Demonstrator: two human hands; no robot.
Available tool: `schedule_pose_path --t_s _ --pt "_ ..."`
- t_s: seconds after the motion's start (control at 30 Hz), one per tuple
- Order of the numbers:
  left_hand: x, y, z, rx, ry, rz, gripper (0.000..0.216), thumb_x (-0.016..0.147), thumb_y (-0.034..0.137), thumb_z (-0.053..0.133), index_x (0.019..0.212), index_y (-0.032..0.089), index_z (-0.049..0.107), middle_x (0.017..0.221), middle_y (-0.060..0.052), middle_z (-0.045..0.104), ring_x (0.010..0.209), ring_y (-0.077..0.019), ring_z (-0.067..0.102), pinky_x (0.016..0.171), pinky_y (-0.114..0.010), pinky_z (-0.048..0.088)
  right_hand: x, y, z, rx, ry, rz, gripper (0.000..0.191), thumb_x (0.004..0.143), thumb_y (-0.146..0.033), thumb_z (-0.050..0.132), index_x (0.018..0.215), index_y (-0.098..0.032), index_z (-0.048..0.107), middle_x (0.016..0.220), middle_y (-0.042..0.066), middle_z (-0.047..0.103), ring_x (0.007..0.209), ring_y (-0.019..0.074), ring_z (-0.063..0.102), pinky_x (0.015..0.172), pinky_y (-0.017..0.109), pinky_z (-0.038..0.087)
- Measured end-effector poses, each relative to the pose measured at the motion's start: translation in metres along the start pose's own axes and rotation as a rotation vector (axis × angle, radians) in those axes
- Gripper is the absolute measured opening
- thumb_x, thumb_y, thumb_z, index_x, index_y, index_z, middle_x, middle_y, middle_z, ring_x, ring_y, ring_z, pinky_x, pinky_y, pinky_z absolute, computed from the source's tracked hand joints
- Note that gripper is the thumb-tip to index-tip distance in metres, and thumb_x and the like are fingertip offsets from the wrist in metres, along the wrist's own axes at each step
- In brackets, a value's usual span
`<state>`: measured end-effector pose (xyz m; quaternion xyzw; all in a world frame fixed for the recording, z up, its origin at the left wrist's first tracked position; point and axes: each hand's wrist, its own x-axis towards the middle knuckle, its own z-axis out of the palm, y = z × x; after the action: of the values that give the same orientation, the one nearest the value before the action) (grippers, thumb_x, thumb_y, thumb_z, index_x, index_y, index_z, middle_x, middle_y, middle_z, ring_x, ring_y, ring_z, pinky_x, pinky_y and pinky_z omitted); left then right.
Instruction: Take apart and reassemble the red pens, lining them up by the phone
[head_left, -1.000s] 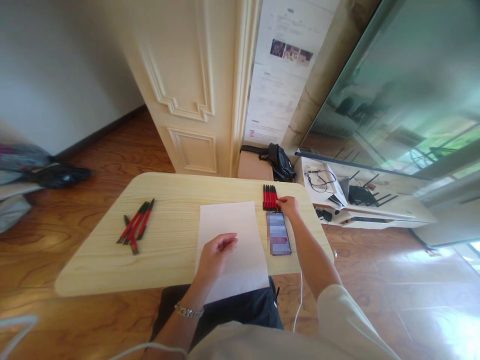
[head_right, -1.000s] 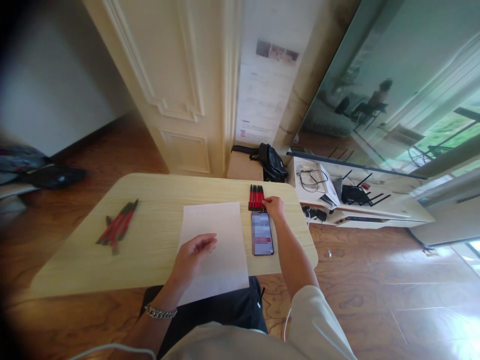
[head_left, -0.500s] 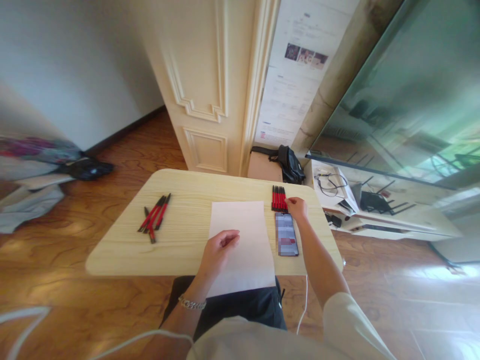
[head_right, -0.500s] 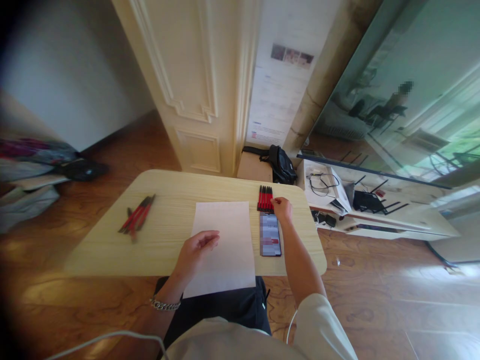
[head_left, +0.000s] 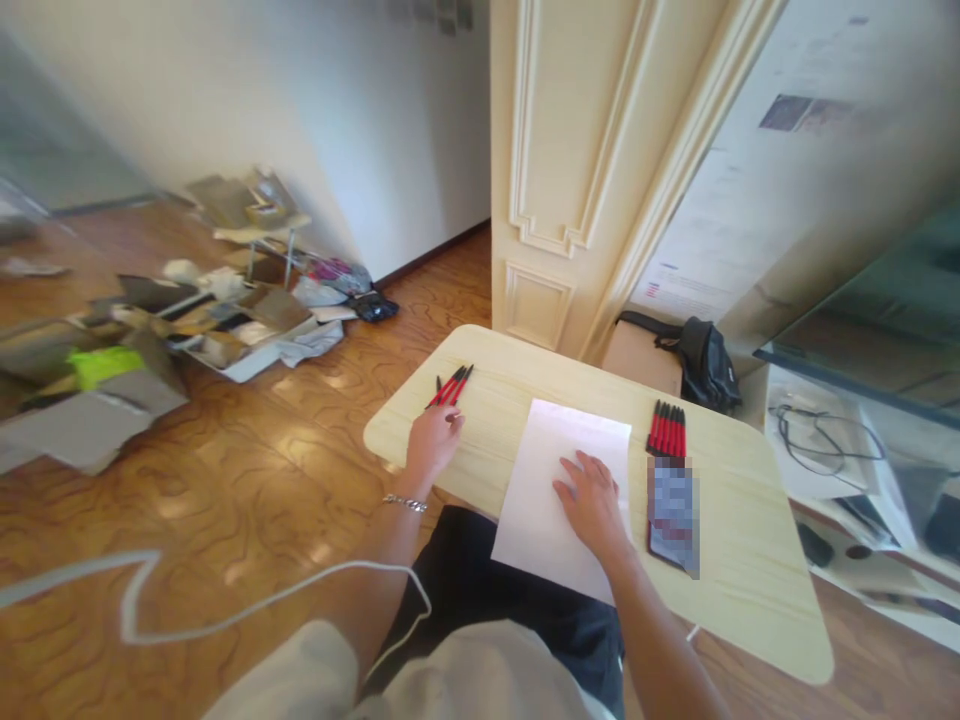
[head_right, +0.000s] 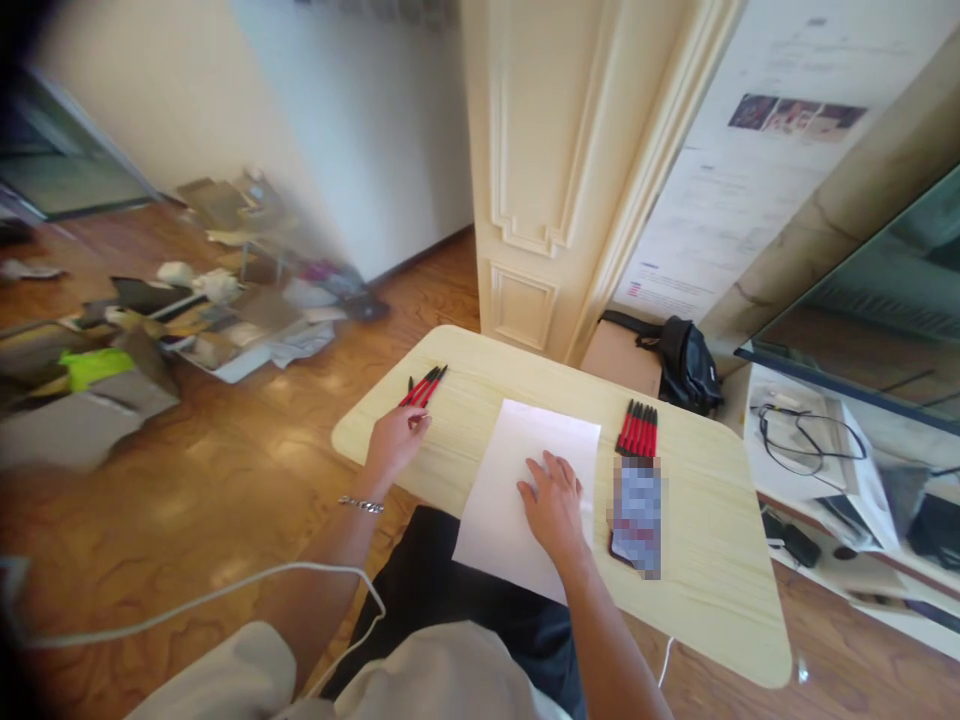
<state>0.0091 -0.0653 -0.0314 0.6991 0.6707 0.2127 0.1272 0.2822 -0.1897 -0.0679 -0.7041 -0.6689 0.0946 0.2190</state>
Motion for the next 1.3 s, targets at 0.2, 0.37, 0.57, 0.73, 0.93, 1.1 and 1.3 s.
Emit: schedule_pose_path --t_s 0.2,0.37,0.57,0.73,0.93,1.1,1.3 --pt "0.017 -0.002 -0.003 0.227 -0.06 -0.016 0.032 0.089 0.037 0.044 0.094 0.019 0.07 0.096 -0.012 0.068 0.089 -0.0245 0.064 0.075 -0.032 0.048 0.008 0.001 0.008 -0.059 0.012 0.027 0.036 0.088 -0.036 0.052 0.122 -0.027 0.061 0.14 0.009 0.045 0.13 0.0305 0.033 0.101 0.05 0.031" --pt "0.039 0.006 -0.001 0.323 -0.149 -0.075 0.036 0.091 0.036 0.039 0.101 0.016 0.068 0.095 -0.016 0.069 0.089 -0.0276 0.065 0.074 -0.035 0.05 0.008 -0.001 0.005 -0.057 0.039 0.023 0.036 0.089 -0.038 0.051 0.121 -0.026 0.061 0.138 0.009 0.047 0.128 0.0304 0.035 0.1 0.05 0.033" --pt "0.049 0.011 0.004 0.36 -0.188 -0.115 0.038 0.091 0.034 0.039 0.104 0.012 0.067 0.095 -0.02 0.068 0.089 -0.0291 0.066 0.074 -0.036 0.051 -0.002 0.001 -0.003 -0.04 0.138 -0.013 0.034 0.09 -0.037 0.049 0.119 -0.025 0.062 0.134 0.008 0.051 0.127 0.0276 0.038 0.102 0.047 0.033" --pt "0.056 0.015 0.005 0.369 -0.203 -0.125 0.035 0.087 0.032 0.045 0.103 0.011 0.067 0.098 -0.021 0.068 0.091 -0.0326 0.065 0.072 -0.037 0.051 -0.008 0.005 -0.002 -0.069 0.091 0.013 0.033 0.089 -0.036 0.05 0.118 -0.025 0.063 0.136 0.008 0.05 0.128 0.0284 0.037 0.102 0.047 0.033" --pt "0.048 0.03 -0.005 0.293 -0.269 -0.069 0.034 0.084 0.039 0.048 0.09 0.015 0.071 0.091 -0.016 0.071 0.089 -0.0281 0.066 0.075 -0.033 0.05 -0.01 0.005 0.001 -0.08 0.012 0.067 0.034 0.088 -0.035 0.054 0.12 -0.026 0.061 0.139 0.007 0.046 0.131 0.0278 0.033 0.103 0.046 0.031" --pt "-0.007 0.068 0.011 0.058 -0.267 0.133 0.031 0.084 0.042 0.049 0.087 0.02 0.07 0.088 -0.007 0.073 0.084 -0.0215 0.066 0.074 -0.028 0.047 -0.009 0.002 0.0 -0.059 0.019 0.082 0.035 0.087 -0.035 0.055 0.12 -0.026 0.06 0.139 0.008 0.046 0.13 0.0278 0.033 0.103 0.046 0.031" --pt "-0.071 0.11 0.05 -0.028 -0.446 0.143 0.024 0.083 0.039 0.054 0.084 0.019 0.069 0.084 -0.009 0.072 0.08 -0.0208 0.066 0.071 -0.028 0.045 -0.008 0.005 -0.001 -0.015 0.043 0.076 0.038 0.086 -0.035 0.057 0.121 -0.021 0.059 0.138 0.01 0.047 0.13 0.0278 0.034 0.103 0.045 0.032"
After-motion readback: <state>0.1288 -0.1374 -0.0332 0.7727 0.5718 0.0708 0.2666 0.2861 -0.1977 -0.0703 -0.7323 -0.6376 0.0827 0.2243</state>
